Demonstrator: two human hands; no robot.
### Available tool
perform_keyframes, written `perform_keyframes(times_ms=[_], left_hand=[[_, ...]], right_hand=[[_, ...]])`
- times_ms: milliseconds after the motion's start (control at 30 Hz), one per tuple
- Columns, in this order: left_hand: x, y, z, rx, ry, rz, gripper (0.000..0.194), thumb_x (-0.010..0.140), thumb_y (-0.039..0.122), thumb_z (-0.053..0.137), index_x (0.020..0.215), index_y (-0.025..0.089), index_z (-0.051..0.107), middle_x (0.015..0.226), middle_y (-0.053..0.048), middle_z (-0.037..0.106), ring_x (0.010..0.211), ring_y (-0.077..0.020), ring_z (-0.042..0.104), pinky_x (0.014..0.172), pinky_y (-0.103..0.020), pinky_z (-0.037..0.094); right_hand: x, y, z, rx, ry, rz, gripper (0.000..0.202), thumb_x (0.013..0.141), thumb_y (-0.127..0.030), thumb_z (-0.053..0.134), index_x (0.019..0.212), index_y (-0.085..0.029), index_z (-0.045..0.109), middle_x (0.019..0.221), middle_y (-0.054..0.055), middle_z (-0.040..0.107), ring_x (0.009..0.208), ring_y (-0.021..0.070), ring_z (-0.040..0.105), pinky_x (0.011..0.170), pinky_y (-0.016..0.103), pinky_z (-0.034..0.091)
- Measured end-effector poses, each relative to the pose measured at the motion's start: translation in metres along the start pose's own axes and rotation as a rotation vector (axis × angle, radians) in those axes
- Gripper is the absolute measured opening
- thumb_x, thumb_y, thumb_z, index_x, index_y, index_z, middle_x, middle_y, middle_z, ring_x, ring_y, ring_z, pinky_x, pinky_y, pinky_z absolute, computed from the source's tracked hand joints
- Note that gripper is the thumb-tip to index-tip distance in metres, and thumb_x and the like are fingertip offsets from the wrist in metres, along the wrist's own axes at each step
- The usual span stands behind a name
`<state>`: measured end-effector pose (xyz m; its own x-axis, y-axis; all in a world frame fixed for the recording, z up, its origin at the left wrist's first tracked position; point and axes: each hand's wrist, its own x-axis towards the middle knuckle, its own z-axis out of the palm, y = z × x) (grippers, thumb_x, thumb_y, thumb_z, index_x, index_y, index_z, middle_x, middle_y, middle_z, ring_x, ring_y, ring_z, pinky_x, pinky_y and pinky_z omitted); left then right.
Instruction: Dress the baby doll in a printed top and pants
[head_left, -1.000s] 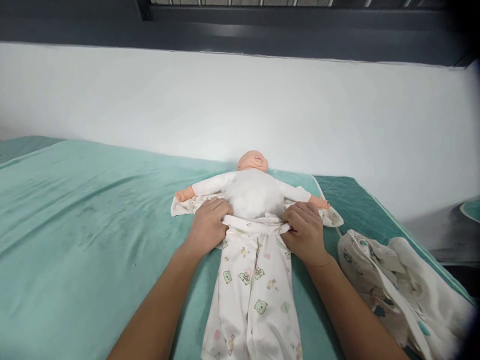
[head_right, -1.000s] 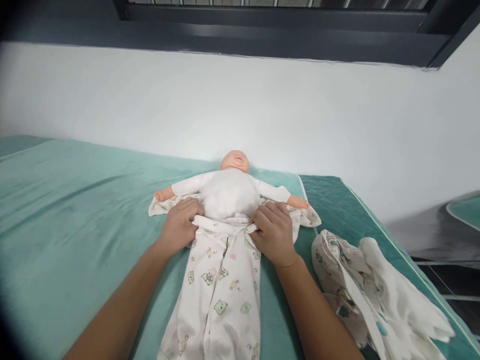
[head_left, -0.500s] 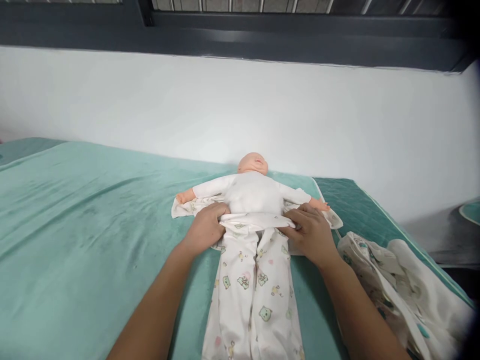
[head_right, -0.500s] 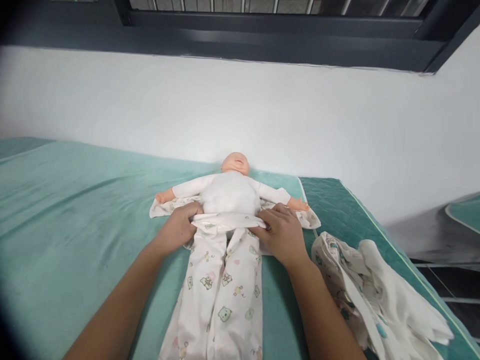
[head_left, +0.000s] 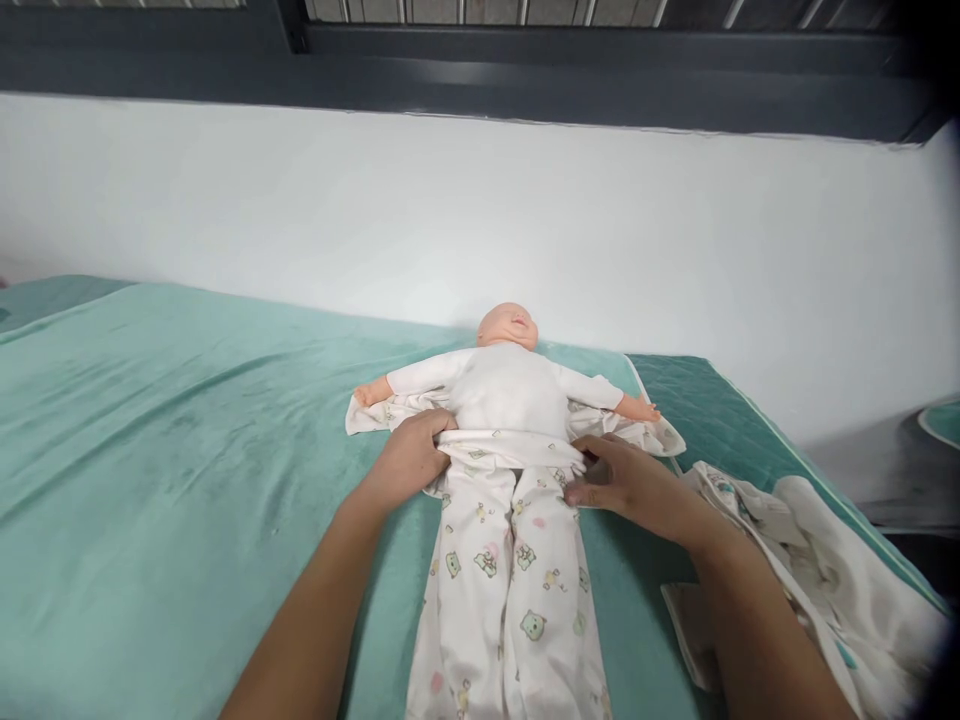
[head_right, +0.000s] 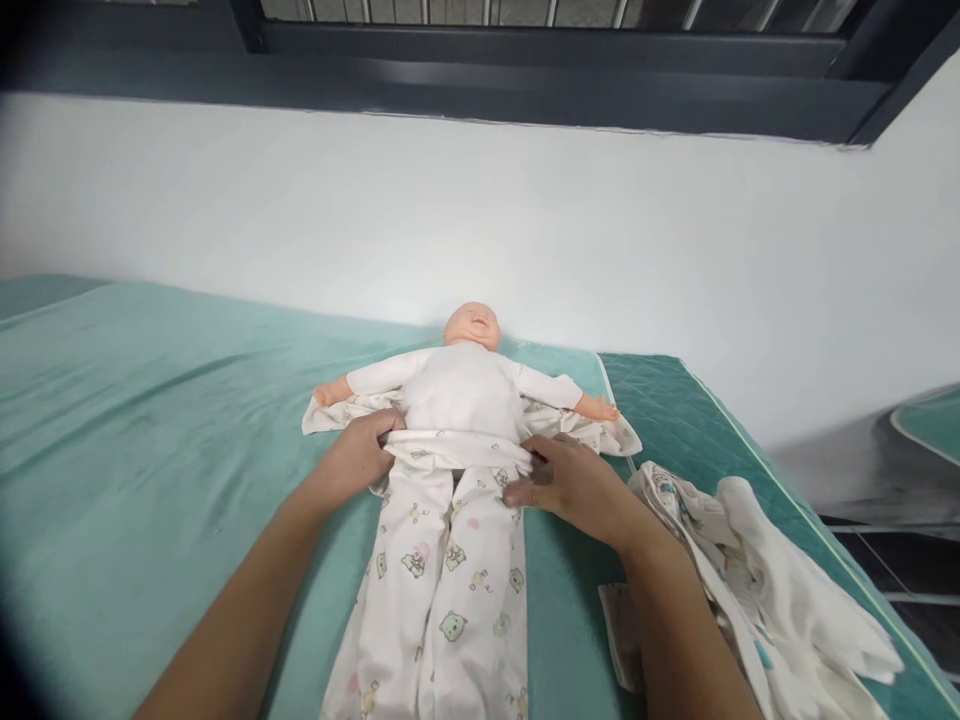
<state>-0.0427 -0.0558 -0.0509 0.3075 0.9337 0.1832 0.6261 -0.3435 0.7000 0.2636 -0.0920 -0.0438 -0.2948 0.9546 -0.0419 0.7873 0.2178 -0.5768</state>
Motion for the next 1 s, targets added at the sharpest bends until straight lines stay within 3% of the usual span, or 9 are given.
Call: perform_keyframes(times_ms=[67,367,800,1000], left_hand=[[-0.001,0.000,0.000,-0.001,0.002,0.030,0.020,0.052,0.005,0.041,0.064,0.021,0.044,0.070,0.001,0.055,0.071,-0.0167,0.050,0.060,-0.027,0.035],[-0.002,0.001,0.002,-0.037,0.100,0.070,0.018,0.052,0.006,0.043,0.063,0.020,0.045,0.072,0.001,0.054,0.074,-0.0164,0.051,0.065,-0.028,0.037],[0.008,-0.003,0.019,0.101,0.427,0.131,0.021,0.062,0.002,0.048,0.071,0.021,0.051,0.078,0.000,0.057,0.081,-0.0184,0.053,0.074,-0.031,0.039],[0.013,0.001,0.021,0.090,0.490,0.077,0.019,0.066,0.003,0.051,0.070,0.022,0.048,0.078,0.000,0.057,0.080,-0.0189,0.052,0.073,-0.031,0.040]], right_hand=[[-0.001,-0.001,0.001,0.025,-0.021,0.008,0.049,0.072,-0.059,0.074,0.106,-0.025,0.064,0.098,0.004,0.067,0.088,0.0232,0.060,0.071,0.030,0.039],[0.002,-0.013,0.014,-0.136,0.130,0.115,0.043,0.073,-0.060,0.071,0.070,-0.023,0.050,0.067,-0.003,0.055,0.062,0.0155,0.046,0.056,0.026,0.026],[0.009,-0.013,0.026,-0.048,0.408,0.029,0.036,0.077,-0.045,0.066,0.062,-0.022,0.043,0.061,-0.003,0.044,0.061,0.0138,0.041,0.057,0.026,0.026],[0.010,-0.023,0.041,-0.064,0.580,0.043,0.032,0.078,-0.041,0.061,0.060,-0.022,0.044,0.055,-0.004,0.042,0.056,0.0131,0.036,0.055,0.027,0.022]])
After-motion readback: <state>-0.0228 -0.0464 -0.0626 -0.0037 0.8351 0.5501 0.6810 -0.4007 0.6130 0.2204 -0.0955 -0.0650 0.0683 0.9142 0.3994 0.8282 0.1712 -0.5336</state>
